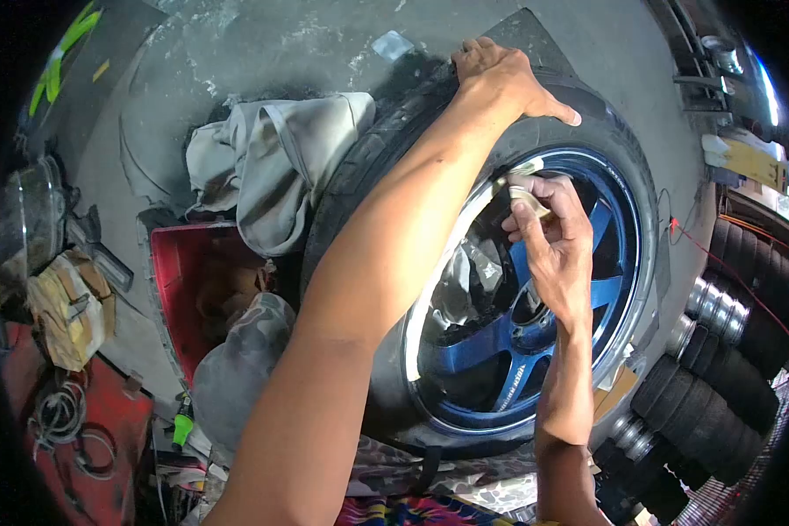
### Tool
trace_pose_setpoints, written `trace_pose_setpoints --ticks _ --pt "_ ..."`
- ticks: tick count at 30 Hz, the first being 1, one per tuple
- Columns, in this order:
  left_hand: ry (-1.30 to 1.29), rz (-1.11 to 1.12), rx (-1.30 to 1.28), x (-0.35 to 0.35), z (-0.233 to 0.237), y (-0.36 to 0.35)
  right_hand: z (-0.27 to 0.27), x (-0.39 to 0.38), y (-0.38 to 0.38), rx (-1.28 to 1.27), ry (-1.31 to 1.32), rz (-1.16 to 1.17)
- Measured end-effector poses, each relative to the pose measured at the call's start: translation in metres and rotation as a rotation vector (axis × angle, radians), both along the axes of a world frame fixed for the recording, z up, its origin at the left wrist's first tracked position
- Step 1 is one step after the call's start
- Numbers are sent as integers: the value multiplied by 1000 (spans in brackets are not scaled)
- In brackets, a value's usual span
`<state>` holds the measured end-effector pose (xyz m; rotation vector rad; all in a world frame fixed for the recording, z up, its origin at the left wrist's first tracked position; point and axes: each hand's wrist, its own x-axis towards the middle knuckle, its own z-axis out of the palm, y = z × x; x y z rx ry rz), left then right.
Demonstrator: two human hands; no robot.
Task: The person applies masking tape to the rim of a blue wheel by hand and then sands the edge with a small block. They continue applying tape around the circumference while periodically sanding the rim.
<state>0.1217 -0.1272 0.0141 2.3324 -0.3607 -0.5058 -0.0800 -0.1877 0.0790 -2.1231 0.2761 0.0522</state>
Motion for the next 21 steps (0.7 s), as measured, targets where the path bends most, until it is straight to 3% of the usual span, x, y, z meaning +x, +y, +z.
trace_pose_setpoints --ticks 2,3,5,9,17,21 --pt "7 3 2 0 0 0 12 9 1 -274 -4 130" --pt "8 4 -1 0 1 0 12 12 -2 -278 -3 131" --pt "31 -2 1 1 3 1 8 18 -11 -451 -189 430" --pt "31 -5 -15 0 1 1 5 32 -16 -672 -402 666" --pt "-3 52 -71 1 -5 -5 -3 40 -17 -705 -463 754" --pt "1 44 -31 2 -5 -7 -2 38 -10 -631 -354 823"
